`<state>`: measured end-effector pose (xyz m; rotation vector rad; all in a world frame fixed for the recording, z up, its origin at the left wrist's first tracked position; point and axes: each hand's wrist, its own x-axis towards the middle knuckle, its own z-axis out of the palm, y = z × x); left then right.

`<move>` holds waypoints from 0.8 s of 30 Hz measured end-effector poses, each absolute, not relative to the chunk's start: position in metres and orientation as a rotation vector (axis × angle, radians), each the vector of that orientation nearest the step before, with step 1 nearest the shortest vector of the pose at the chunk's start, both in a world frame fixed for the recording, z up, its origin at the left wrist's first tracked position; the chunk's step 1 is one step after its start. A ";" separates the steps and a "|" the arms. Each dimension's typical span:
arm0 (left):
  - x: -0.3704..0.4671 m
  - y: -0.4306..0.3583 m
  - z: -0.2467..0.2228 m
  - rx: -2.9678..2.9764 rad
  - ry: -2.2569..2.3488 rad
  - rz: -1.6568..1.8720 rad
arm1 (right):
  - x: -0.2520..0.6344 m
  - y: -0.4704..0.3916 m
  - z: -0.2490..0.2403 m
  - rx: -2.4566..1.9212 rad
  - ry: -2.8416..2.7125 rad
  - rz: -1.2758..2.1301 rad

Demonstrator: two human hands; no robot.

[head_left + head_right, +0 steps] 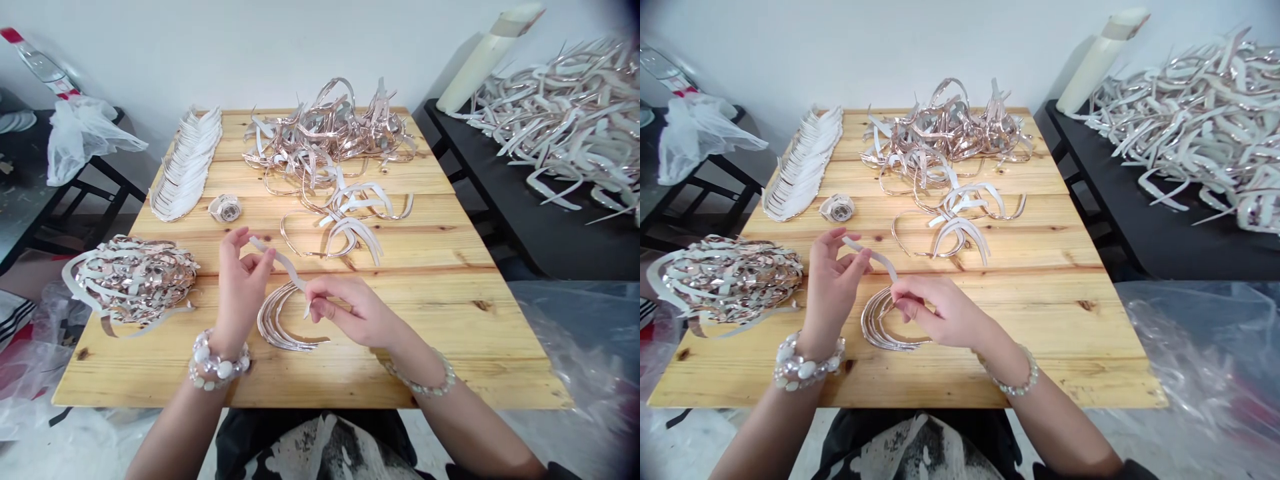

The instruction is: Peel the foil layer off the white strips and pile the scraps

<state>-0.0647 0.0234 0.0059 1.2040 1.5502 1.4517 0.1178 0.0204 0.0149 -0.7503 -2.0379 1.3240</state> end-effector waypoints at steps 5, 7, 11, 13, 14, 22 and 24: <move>-0.068 0.023 0.016 1.157 1.449 1.315 | 0.121 0.019 0.016 -0.702 -2.010 1.331; -0.062 0.019 0.017 1.145 1.350 1.231 | 0.120 0.021 0.013 -0.811 -1.872 1.282; -0.048 0.010 0.014 1.187 1.168 1.105 | 0.115 0.025 0.004 -0.940 -1.613 1.410; -0.045 0.008 0.011 1.264 1.149 1.085 | 0.113 0.027 -0.001 -0.906 -1.538 1.597; -0.045 0.008 0.009 1.320 1.158 1.081 | 0.112 0.027 -0.003 -0.902 -1.514 1.650; -0.062 0.016 0.003 2.028 1.319 0.686 | 0.121 0.034 0.001 -1.177 -1.991 1.206; -0.063 0.015 0.006 2.091 1.305 0.565 | 0.123 0.035 0.003 -1.163 -2.163 1.065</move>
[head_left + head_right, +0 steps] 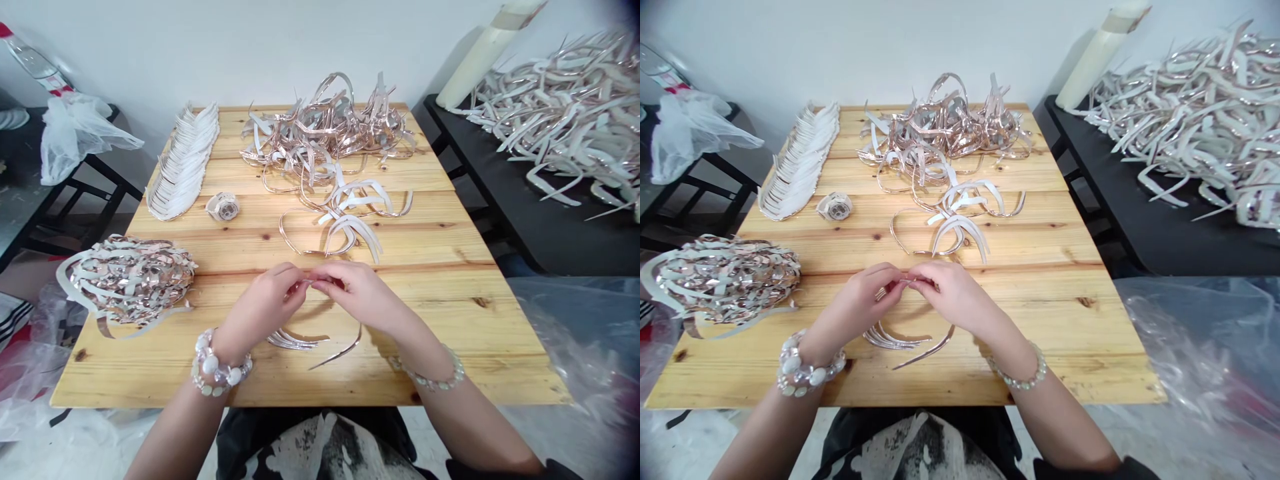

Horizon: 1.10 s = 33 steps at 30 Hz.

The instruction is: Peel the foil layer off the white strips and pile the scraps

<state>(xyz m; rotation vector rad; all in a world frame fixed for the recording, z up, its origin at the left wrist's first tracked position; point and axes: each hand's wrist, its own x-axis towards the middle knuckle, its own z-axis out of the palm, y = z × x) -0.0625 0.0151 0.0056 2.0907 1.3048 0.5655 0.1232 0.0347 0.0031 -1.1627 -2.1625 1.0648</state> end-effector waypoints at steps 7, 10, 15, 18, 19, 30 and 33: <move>-0.053 0.010 0.008 2.296 1.444 0.194 | 0.122 0.032 0.001 -1.098 -2.456 0.897; -0.050 0.007 0.005 2.373 1.457 0.182 | 0.122 0.031 0.002 -1.110 -2.462 0.913; -0.042 0.001 0.002 2.439 1.605 0.244 | 0.125 0.032 0.005 -1.087 -2.460 0.948; -0.042 -0.001 0.001 2.440 1.613 0.255 | 0.127 0.032 0.005 -1.035 -2.465 0.954; -0.042 0.000 0.001 2.444 1.569 0.264 | 0.129 0.032 0.005 -1.023 -2.472 0.951; -0.045 0.008 0.004 2.436 1.283 0.199 | 0.135 0.033 0.007 -1.077 -2.554 0.897; -0.045 0.007 0.000 2.530 1.344 0.232 | 0.136 0.034 0.007 -1.063 -2.566 0.887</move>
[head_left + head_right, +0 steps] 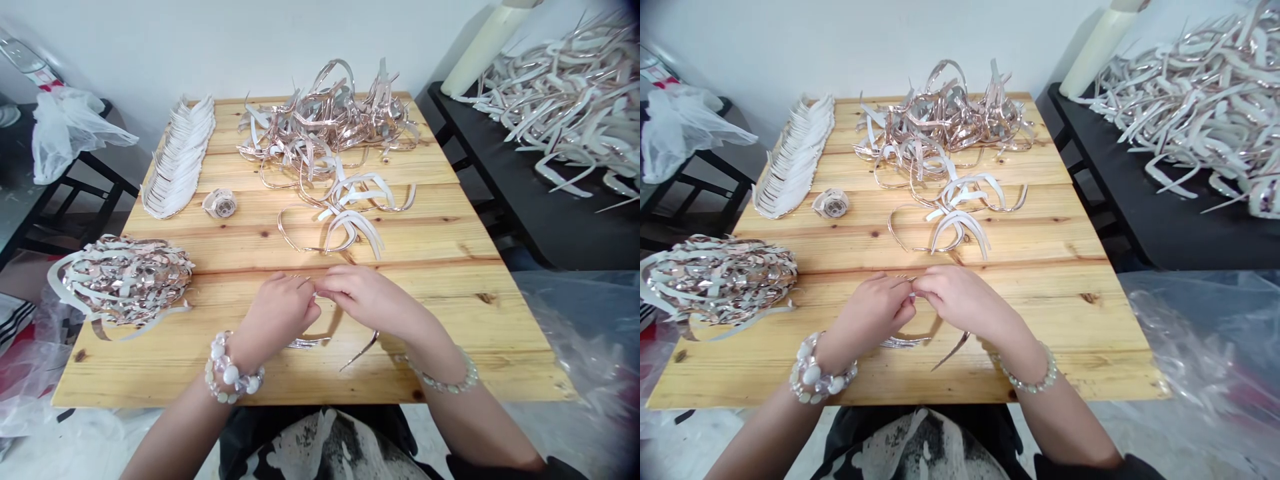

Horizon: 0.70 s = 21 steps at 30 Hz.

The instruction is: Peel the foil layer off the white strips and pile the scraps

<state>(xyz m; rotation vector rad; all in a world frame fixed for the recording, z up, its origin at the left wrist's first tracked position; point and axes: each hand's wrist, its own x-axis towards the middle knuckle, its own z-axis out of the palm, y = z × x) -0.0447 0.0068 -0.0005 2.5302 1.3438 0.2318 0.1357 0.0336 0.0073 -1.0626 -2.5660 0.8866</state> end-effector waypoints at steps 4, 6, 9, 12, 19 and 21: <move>-0.048 0.006 0.000 2.468 1.345 0.336 | 0.138 0.034 0.008 -1.020 -2.505 0.959; -0.049 0.007 0.003 2.355 1.334 0.401 | 0.138 0.034 0.009 -1.079 -2.479 0.960; -0.050 0.009 0.007 2.255 1.429 0.523 | 0.137 0.034 0.012 -1.207 -2.421 0.951; -0.048 0.009 0.006 2.275 1.509 0.618 | 0.134 0.035 0.015 -1.299 -2.332 0.949; -0.044 0.004 -0.005 2.421 1.552 0.621 | 0.127 0.032 0.012 -1.269 -2.291 0.958; -0.044 0.004 -0.006 2.458 1.569 0.598 | 0.124 0.031 0.011 -1.293 -2.325 0.919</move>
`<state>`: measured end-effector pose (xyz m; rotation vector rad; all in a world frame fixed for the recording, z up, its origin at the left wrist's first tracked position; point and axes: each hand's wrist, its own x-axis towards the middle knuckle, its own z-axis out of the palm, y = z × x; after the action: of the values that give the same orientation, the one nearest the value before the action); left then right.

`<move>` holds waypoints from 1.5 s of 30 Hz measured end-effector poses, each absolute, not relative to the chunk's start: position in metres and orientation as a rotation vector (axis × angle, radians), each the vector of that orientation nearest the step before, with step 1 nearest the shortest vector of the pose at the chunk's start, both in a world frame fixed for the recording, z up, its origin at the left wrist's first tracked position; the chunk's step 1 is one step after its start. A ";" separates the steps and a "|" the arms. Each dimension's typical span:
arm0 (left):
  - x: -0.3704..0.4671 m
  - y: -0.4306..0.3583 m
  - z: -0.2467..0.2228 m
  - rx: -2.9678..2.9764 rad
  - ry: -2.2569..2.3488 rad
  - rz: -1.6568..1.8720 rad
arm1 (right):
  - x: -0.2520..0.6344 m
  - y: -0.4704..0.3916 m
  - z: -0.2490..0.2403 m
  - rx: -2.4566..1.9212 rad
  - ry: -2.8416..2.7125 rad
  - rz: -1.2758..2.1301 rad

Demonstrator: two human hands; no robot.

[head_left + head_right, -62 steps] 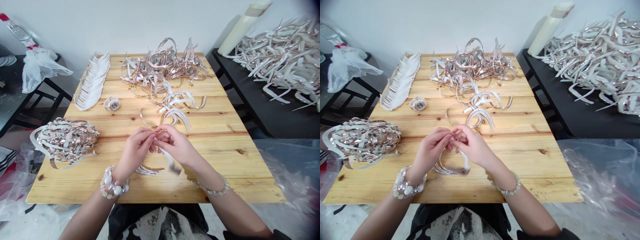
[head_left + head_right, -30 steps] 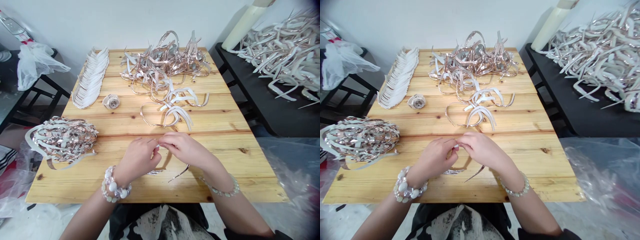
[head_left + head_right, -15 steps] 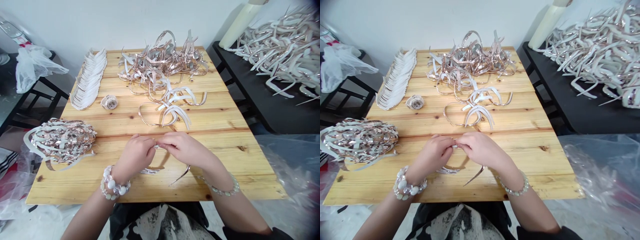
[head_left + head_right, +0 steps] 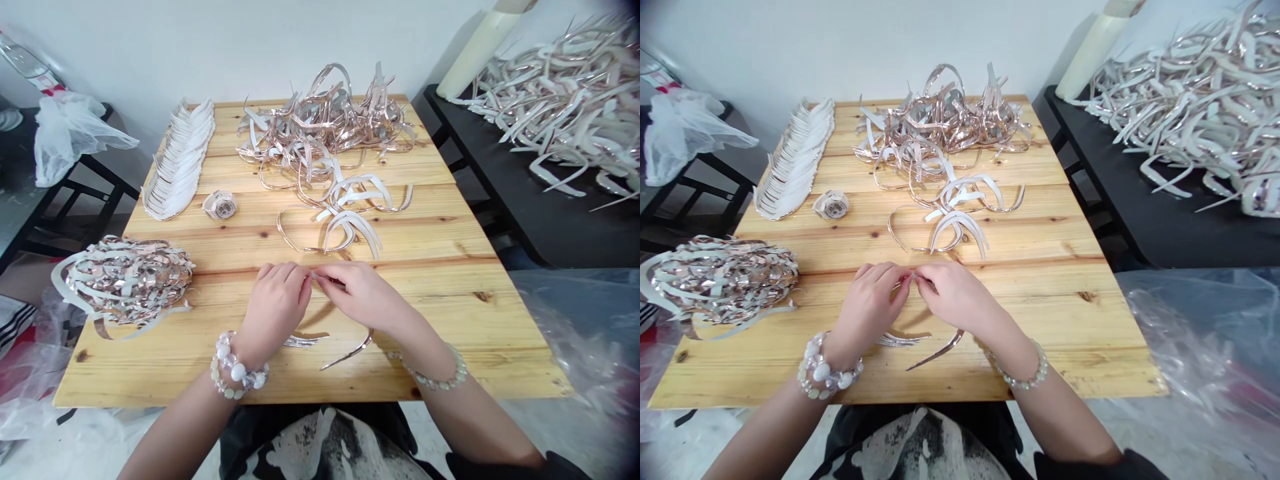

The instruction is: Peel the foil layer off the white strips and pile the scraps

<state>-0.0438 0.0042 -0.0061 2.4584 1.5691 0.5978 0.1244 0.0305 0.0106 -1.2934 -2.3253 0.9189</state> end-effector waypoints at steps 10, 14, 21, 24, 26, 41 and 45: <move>-0.039 0.005 -0.001 2.467 1.670 0.531 | 0.119 0.025 0.014 -1.228 -2.474 0.863; -0.047 0.012 0.008 1.954 1.548 0.704 | 0.126 0.027 0.019 -1.147 -2.369 0.974; -0.065 0.014 0.023 1.875 1.125 0.509 | 0.133 0.028 0.023 -1.109 -2.375 1.000; -0.063 0.011 0.021 2.024 1.208 0.443 | 0.132 0.028 0.021 -1.155 -2.446 0.894; -0.061 0.011 0.018 2.071 1.229 0.431 | 0.133 0.029 0.019 -1.159 -2.482 0.849; -0.055 0.012 0.009 1.398 1.167 0.929 | 0.116 0.022 0.012 -1.146 -1.673 1.402; -0.057 0.013 0.011 1.472 1.212 0.885 | 0.117 0.023 0.013 -1.121 -1.685 1.323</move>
<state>-0.0573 0.0128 0.0108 1.4716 1.2125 0.8851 0.1172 0.0228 0.0128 -1.1209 -1.6850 1.3232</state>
